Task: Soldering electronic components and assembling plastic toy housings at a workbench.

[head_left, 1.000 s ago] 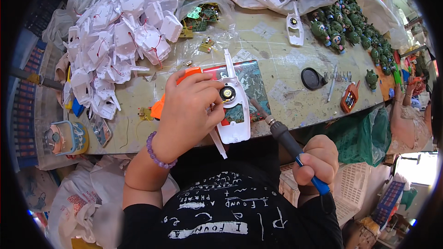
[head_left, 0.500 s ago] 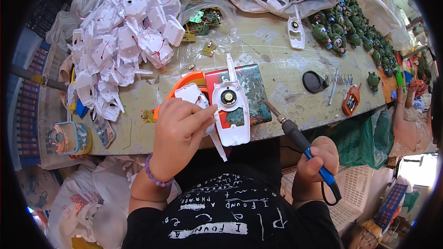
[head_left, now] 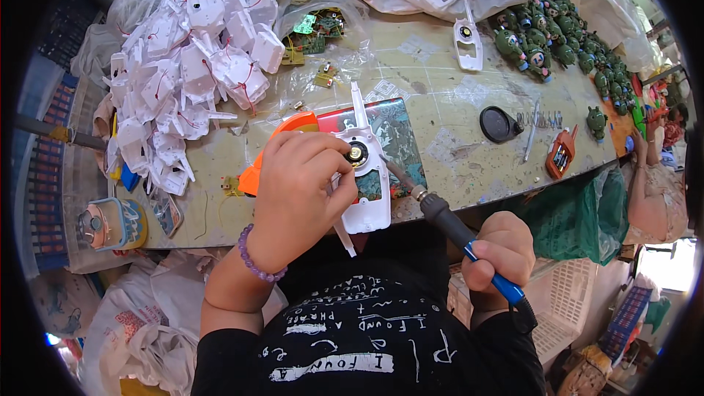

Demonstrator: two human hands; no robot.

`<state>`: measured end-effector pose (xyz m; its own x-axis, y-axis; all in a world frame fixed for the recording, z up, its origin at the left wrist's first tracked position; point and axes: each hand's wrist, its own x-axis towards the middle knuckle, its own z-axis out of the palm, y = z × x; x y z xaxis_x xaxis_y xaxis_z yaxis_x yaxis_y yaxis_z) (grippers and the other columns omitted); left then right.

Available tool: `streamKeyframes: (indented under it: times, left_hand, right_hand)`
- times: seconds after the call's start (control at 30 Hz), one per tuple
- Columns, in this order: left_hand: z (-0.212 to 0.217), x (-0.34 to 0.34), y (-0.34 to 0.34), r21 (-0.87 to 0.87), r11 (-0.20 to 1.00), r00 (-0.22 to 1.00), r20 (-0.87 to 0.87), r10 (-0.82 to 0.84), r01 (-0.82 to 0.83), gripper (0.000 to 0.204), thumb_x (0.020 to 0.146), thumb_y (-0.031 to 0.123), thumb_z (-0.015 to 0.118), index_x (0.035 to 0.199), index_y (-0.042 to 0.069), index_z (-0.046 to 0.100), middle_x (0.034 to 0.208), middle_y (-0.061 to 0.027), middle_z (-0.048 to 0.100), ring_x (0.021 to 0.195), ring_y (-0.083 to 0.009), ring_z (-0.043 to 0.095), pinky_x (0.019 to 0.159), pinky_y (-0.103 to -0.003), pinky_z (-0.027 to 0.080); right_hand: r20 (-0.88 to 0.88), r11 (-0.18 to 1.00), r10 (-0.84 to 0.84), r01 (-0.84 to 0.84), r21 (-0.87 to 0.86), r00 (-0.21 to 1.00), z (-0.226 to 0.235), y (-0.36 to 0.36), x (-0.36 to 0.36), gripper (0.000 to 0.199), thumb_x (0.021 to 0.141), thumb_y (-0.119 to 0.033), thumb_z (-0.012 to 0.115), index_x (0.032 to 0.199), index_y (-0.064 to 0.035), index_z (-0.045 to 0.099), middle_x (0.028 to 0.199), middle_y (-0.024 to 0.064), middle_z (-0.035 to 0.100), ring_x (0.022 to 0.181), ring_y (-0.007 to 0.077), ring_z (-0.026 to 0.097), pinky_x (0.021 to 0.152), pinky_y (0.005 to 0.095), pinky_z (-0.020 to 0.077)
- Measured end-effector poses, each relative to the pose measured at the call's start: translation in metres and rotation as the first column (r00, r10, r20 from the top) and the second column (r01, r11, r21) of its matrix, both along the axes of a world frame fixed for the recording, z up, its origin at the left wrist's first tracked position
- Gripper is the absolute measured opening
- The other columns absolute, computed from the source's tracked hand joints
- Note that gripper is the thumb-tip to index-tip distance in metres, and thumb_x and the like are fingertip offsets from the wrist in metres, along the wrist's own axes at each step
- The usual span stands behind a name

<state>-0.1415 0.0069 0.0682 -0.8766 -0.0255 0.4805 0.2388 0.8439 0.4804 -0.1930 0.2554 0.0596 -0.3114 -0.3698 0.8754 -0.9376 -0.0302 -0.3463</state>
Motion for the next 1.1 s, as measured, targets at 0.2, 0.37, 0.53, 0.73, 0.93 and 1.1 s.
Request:
streamKeyframes:
  times: [0.2, 0.37, 0.53, 0.73, 0.93, 1.1]
  left_hand:
    - [0.002, -0.001, 0.003, -0.081, 0.997, 1.000, 0.023, 0.015, -0.013, 0.012, 0.067, 0.004, 0.069, 0.070, 0.007, 0.058, 0.090, -0.0018, 0.064, 0.090, -0.0224, 0.060, 0.089, -0.040, 0.039]
    - [0.002, -0.001, 0.003, -0.089, 0.996, 1.000, 0.030, 0.009, -0.006, 0.012, 0.066, 0.004, 0.069, 0.070, 0.007, 0.058, 0.090, -0.0015, 0.064, 0.090, -0.0219, 0.060, 0.090, -0.041, 0.038]
    - [0.003, -0.001, 0.003, -0.090, 0.996, 0.999, 0.042, 0.013, -0.009, 0.012, 0.067, 0.004, 0.068, 0.070, 0.008, 0.057, 0.092, -0.0011, 0.066, 0.090, -0.0230, 0.060, 0.089, -0.041, 0.038]
    - [0.002, -0.002, 0.004, -0.088, 0.996, 0.999, 0.044, 0.020, -0.016, 0.012, 0.067, 0.004, 0.068, 0.070, 0.008, 0.057, 0.091, -0.0010, 0.065, 0.091, -0.0227, 0.060, 0.090, -0.041, 0.038]
    - [0.001, -0.001, 0.004, -0.079, 0.997, 0.999, 0.035, 0.028, -0.025, 0.012, 0.067, 0.004, 0.068, 0.070, 0.008, 0.057, 0.091, -0.0012, 0.065, 0.091, -0.0229, 0.060, 0.092, -0.042, 0.037]
    - [0.000, 0.000, 0.004, -0.077, 0.997, 0.999, 0.043, 0.027, -0.023, 0.012, 0.068, 0.004, 0.069, 0.071, 0.008, 0.058, 0.093, -0.0014, 0.065, 0.093, -0.0235, 0.061, 0.094, -0.044, 0.037]
  right_hand:
    - [-0.011, 0.995, 0.076, -0.075, 0.059, 0.997, 0.005, -0.007, -0.004, 0.022, 0.080, -0.014, 0.073, 0.094, -0.0029, 0.061, 0.062, 0.0003, 0.052, 0.047, 0.0157, 0.049, 0.041, 0.0279, 0.0380]
    - [-0.005, 0.984, 0.131, -0.130, 0.118, 0.991, 0.010, -0.010, -0.006, 0.024, 0.077, -0.015, 0.075, 0.094, -0.0038, 0.062, 0.062, 0.0001, 0.052, 0.048, 0.0153, 0.049, 0.041, 0.0274, 0.0376]
    - [0.004, 0.977, 0.142, -0.140, 0.159, 0.990, 0.014, -0.012, -0.007, 0.024, 0.077, -0.016, 0.075, 0.094, -0.0047, 0.063, 0.064, 0.0001, 0.053, 0.049, 0.0152, 0.050, 0.041, 0.0268, 0.0373]
    - [-0.027, 0.973, 0.153, -0.145, 0.179, 0.988, 0.021, -0.015, -0.010, 0.025, 0.076, -0.018, 0.077, 0.091, -0.0040, 0.062, 0.062, -0.0009, 0.049, 0.048, 0.0145, 0.048, 0.039, 0.0267, 0.0360]
    - [-0.071, 0.941, 0.215, -0.188, 0.282, 0.974, 0.031, -0.019, -0.008, 0.025, 0.076, -0.019, 0.077, 0.088, -0.0032, 0.062, 0.061, -0.0006, 0.046, 0.047, 0.0140, 0.047, 0.038, 0.0262, 0.0347]
    - [-0.060, 0.967, 0.173, -0.158, 0.198, 0.983, 0.019, -0.014, -0.008, 0.024, 0.078, -0.020, 0.076, 0.089, -0.0035, 0.062, 0.061, -0.0003, 0.048, 0.046, 0.0149, 0.047, 0.039, 0.0275, 0.0353]
